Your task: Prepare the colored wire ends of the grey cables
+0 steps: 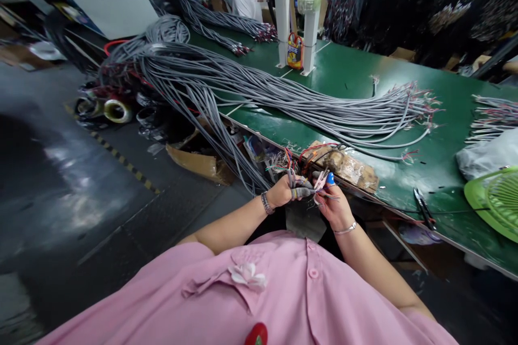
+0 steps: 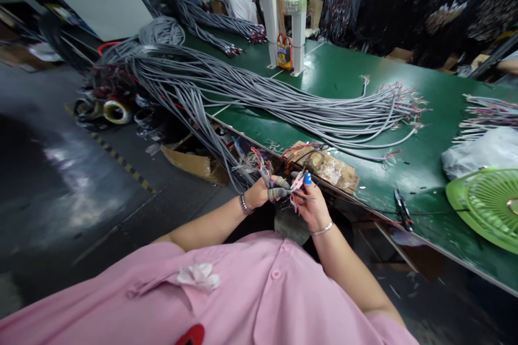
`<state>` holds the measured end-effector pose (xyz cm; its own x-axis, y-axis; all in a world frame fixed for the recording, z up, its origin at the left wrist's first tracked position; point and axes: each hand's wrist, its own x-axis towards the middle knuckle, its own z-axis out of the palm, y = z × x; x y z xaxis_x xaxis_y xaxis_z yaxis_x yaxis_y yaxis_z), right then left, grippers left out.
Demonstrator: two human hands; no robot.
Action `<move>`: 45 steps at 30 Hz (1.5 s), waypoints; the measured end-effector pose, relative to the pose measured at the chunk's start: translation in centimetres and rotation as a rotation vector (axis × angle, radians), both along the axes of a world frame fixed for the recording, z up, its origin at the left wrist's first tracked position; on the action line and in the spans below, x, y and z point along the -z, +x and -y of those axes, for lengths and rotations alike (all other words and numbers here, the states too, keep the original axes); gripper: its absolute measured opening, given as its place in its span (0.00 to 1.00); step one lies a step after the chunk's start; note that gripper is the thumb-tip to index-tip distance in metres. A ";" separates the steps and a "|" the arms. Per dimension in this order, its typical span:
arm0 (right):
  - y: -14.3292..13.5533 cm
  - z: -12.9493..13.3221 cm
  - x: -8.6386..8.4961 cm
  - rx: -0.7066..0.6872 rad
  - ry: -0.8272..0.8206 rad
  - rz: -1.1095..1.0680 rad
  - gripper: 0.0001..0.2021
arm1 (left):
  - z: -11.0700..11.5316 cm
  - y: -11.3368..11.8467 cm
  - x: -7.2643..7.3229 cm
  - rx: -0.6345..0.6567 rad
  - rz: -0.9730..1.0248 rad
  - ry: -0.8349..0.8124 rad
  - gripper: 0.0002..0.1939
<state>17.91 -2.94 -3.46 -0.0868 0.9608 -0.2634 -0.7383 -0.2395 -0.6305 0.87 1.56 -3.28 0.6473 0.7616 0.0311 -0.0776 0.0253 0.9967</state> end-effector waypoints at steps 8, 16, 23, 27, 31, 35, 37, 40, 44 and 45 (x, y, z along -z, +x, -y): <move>-0.2 0.0 0.1 -0.014 -0.021 -0.019 0.17 | 0.0 -0.1 0.7 0.009 -0.024 -0.019 0.23; 0.7 1.2 1.8 -0.040 -0.027 -0.054 0.25 | 1.7 -2.1 -0.4 0.093 0.006 -0.051 0.23; 1.6 3.4 3.4 -0.061 -0.116 -0.001 0.20 | 5.6 -5.3 -0.1 0.060 0.007 -0.109 0.23; 1.1 4.6 3.7 -0.110 -0.099 0.124 0.15 | 7.3 -6.4 0.1 -0.094 -0.008 -0.065 0.22; 0.6 5.8 3.0 -0.174 -0.090 0.254 0.14 | 8.2 -7.3 -0.6 -0.088 -0.053 0.065 0.21; 0.9 7.0 1.2 -0.264 -0.011 0.281 0.21 | 8.7 -7.9 -1.5 -0.050 -0.168 0.259 0.15; 1.2 7.6 0.0 -0.352 0.046 0.312 0.25 | 8.7 -7.8 -1.8 0.009 -0.213 0.347 0.13; 1.2 8.4 -2.0 -0.445 0.153 0.444 0.24 | 8.8 -7.2 -2.0 0.094 -0.242 0.462 0.11; 0.2 9.4 -3.5 -0.488 0.235 0.687 0.16 | 8.8 -6.3 -1.9 0.135 -0.249 0.545 0.12; -0.1 9.5 -3.6 -0.456 0.224 0.740 0.14 | 8.8 -6.1 -1.9 0.133 -0.241 0.544 0.12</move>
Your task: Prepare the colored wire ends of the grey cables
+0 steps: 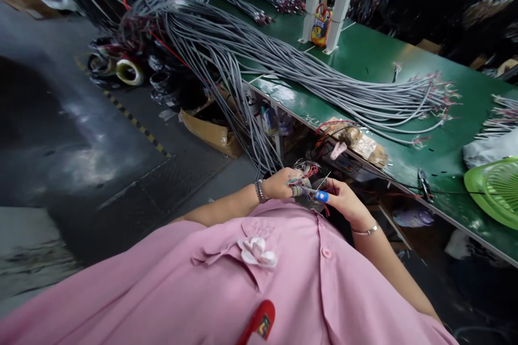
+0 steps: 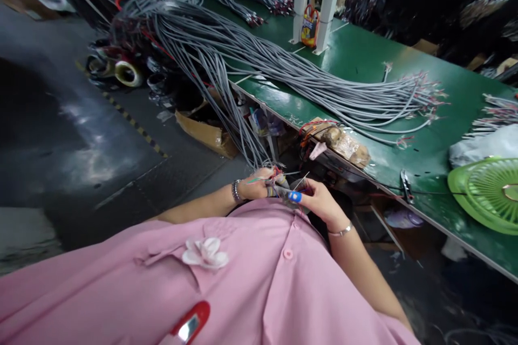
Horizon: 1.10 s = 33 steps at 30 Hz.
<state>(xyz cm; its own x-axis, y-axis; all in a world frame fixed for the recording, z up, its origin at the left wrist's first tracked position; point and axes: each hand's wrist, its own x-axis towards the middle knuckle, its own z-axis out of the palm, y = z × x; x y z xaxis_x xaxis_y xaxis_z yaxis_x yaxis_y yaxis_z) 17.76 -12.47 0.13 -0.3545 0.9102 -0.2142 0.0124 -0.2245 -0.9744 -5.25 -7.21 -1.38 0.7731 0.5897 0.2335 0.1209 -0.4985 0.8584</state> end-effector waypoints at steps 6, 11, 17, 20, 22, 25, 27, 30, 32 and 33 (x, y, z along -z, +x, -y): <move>-0.7 -0.4 1.0 0.317 -0.042 0.055 0.16 | -0.1 0.1 0.1 0.013 0.028 -0.011 0.14; 0.9 -1.7 1.5 0.652 -0.014 -0.091 0.16 | 0.1 0.0 0.3 -0.172 0.121 -0.312 0.18; 1.5 -0.8 2.3 0.483 0.037 -0.172 0.15 | 0.3 1.0 0.6 -0.448 0.311 -0.607 0.22; 0.3 -0.4 2.3 0.253 0.053 -0.132 0.19 | 0.6 1.8 0.5 -0.481 0.323 -0.610 0.22; -0.8 -0.6 2.0 0.173 0.115 -0.118 0.25 | 0.9 2.3 0.4 -0.491 0.297 -0.589 0.21; -2.4 -1.5 1.7 0.255 0.218 -0.093 0.21 | 1.3 3.0 0.3 -0.504 0.249 -0.548 0.21; -3.1 -1.9 1.6 0.358 0.243 -0.061 0.14 | 1.5 3.1 0.3 -0.510 0.233 -0.514 0.21; -3.2 -2.0 1.7 0.359 0.268 -0.030 0.11 | 1.3 2.8 0.6 -0.443 0.233 -0.565 0.22; -2.9 -1.8 1.7 0.293 0.293 -0.033 0.11 | 0.9 2.2 0.9 -0.295 0.239 -0.711 0.23; -2.7 -1.6 1.7 0.257 0.303 -0.036 0.11 | 0.7 1.9 1.1 -0.195 0.242 -0.806 0.24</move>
